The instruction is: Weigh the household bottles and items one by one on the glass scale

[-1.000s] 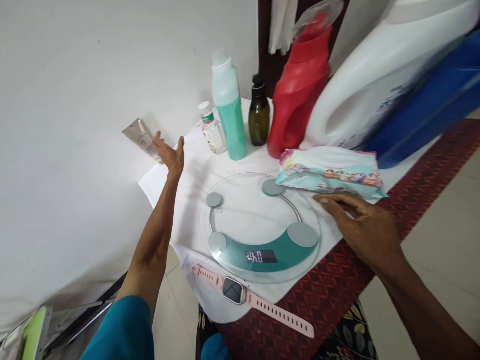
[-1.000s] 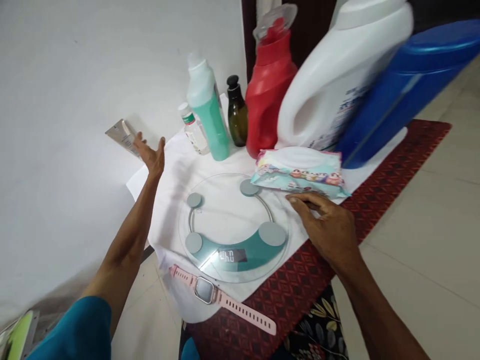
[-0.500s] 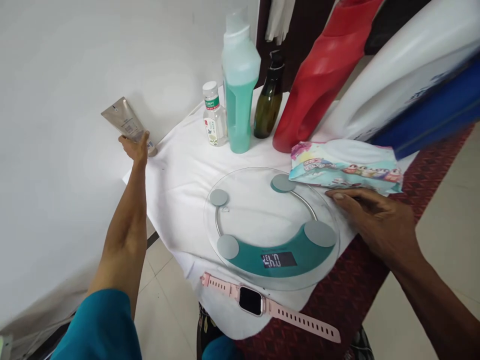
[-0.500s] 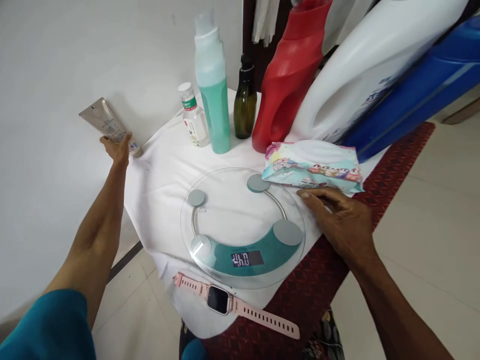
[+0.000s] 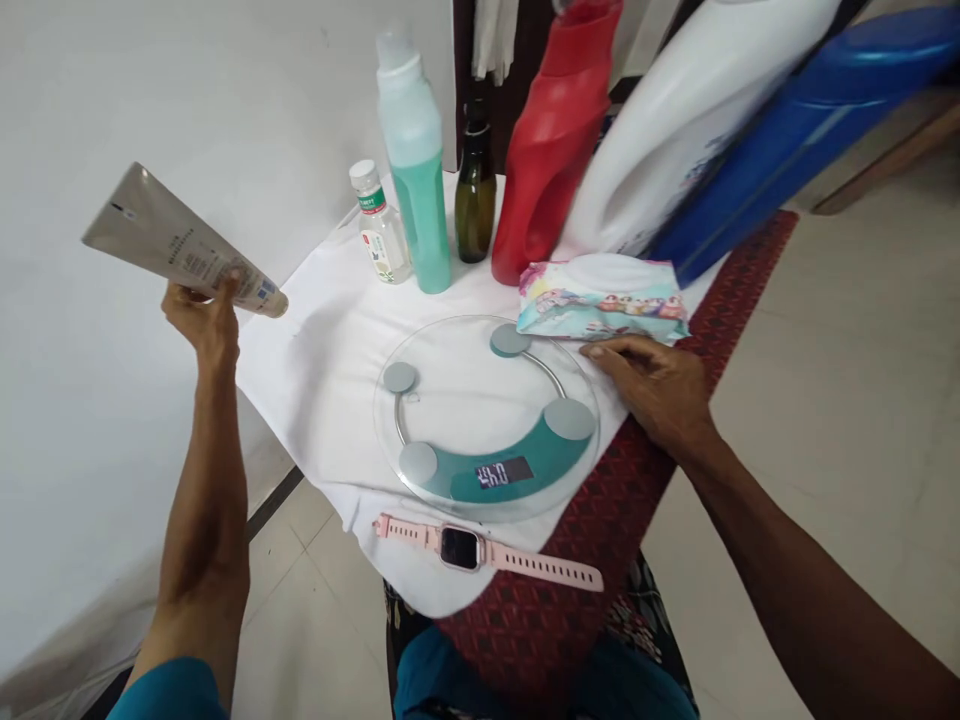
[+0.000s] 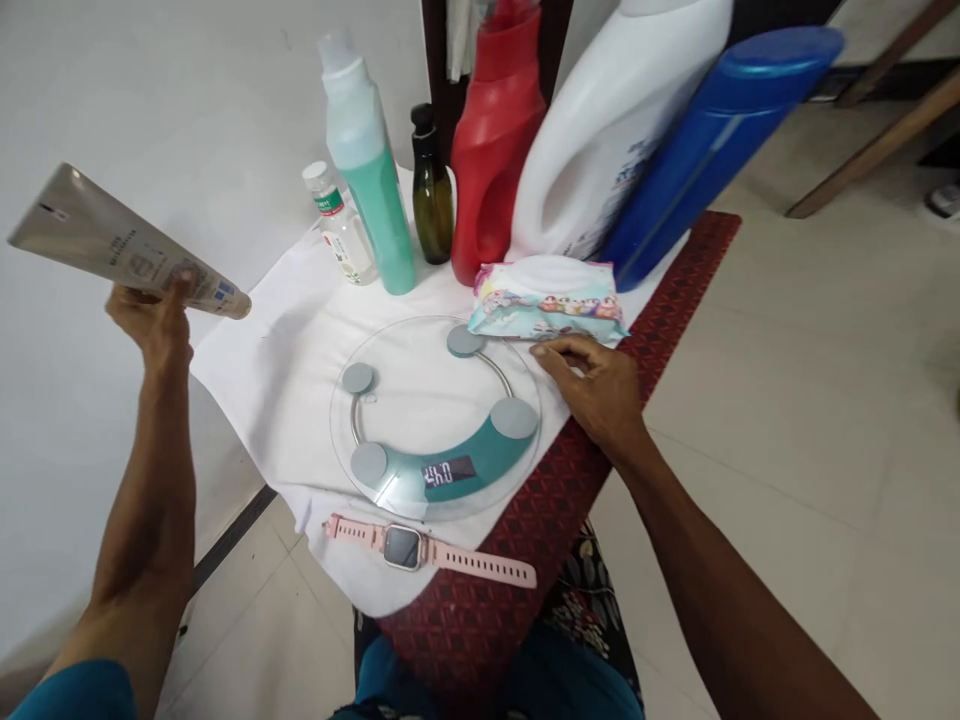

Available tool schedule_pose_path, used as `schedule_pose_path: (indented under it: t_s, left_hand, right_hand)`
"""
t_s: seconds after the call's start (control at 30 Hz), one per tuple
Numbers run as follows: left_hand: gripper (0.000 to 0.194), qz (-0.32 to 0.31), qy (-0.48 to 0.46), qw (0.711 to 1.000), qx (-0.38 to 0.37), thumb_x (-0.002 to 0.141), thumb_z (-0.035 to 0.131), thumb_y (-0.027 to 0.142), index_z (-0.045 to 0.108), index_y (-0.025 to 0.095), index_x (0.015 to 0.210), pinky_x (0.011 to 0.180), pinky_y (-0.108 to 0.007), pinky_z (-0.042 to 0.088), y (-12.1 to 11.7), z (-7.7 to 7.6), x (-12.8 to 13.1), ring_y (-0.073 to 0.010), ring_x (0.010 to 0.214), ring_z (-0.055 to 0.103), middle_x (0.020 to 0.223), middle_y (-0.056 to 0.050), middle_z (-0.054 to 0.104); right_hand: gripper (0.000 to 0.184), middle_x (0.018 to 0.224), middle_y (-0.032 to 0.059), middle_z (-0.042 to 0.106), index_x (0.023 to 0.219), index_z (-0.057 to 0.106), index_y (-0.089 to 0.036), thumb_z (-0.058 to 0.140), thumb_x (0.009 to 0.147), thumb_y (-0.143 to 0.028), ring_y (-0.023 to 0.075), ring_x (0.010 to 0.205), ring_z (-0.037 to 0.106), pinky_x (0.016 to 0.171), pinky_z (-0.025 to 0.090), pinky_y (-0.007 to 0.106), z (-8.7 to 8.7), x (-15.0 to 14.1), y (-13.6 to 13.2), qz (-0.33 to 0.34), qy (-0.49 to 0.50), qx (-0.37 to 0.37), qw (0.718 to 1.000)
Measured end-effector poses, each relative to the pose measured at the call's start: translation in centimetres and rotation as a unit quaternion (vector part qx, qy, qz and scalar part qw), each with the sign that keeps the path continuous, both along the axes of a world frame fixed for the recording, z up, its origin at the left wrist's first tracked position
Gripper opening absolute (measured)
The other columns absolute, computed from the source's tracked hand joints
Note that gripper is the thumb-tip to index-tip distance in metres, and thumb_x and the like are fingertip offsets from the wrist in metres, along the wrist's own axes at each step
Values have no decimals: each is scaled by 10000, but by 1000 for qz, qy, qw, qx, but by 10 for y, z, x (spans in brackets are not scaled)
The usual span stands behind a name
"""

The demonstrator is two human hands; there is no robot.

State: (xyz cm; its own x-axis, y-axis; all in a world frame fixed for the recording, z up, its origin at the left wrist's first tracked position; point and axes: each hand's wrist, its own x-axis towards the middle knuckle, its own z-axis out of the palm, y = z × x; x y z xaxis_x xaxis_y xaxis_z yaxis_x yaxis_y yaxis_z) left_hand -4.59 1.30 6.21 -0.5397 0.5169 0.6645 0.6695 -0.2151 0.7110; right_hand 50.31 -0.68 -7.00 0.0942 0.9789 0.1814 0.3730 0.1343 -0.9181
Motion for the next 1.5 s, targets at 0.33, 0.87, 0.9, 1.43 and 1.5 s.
schedule_pose_path:
  t_s: [0.33, 0.87, 0.9, 1.43, 1.5]
  left_hand:
    - [532, -194, -47, 974, -105, 617, 1072, 527, 770, 200, 909, 810, -474, 715, -106, 8, 219, -275, 863, 800, 965, -76, 832]
    - [473, -196, 1, 962, -188, 743, 962, 543, 762, 199, 999, 828, -392, 683, -117, -32, 286, -248, 924, 790, 1032, -93, 834]
    - [480, -196, 0, 962, -191, 751, 961, 550, 761, 197, 1006, 844, -398, 682, -119, -33, 285, -246, 926, 787, 1036, -96, 830]
    - [542, -88, -67, 992, -63, 972, 780, 644, 687, 239, 1321, 929, -381, 650, -180, -37, 248, -233, 1101, 771, 1283, -103, 737]
    - [538, -60, -90, 992, -68, 956, 786, 636, 688, 227, 1291, 885, -360, 644, -190, -43, 239, -222, 1050, 774, 1229, -97, 736]
  right_hand:
    - [136, 871, 25, 796, 792, 740, -271, 714, 905, -342, 268, 881, 766, 929, 660, 454, -11, 2, 4, 49, 36, 69, 996]
    - [197, 799, 13, 735, 716, 634, -265, 662, 909, -294, 225, 823, 691, 960, 626, 423, -14, 4, 8, 66, 61, 87, 992]
    - [193, 806, 15, 740, 718, 637, -263, 665, 907, -287, 227, 827, 694, 959, 622, 423, -14, 3, 8, 66, 61, 87, 992]
    - [294, 704, -7, 649, 709, 654, -242, 726, 956, -383, 177, 697, 593, 802, 579, 362, -21, 3, 9, 48, 64, 114, 990]
    - [283, 708, -6, 658, 709, 664, -242, 728, 952, -372, 179, 697, 599, 806, 586, 370, -23, 3, 10, 42, 68, 115, 990]
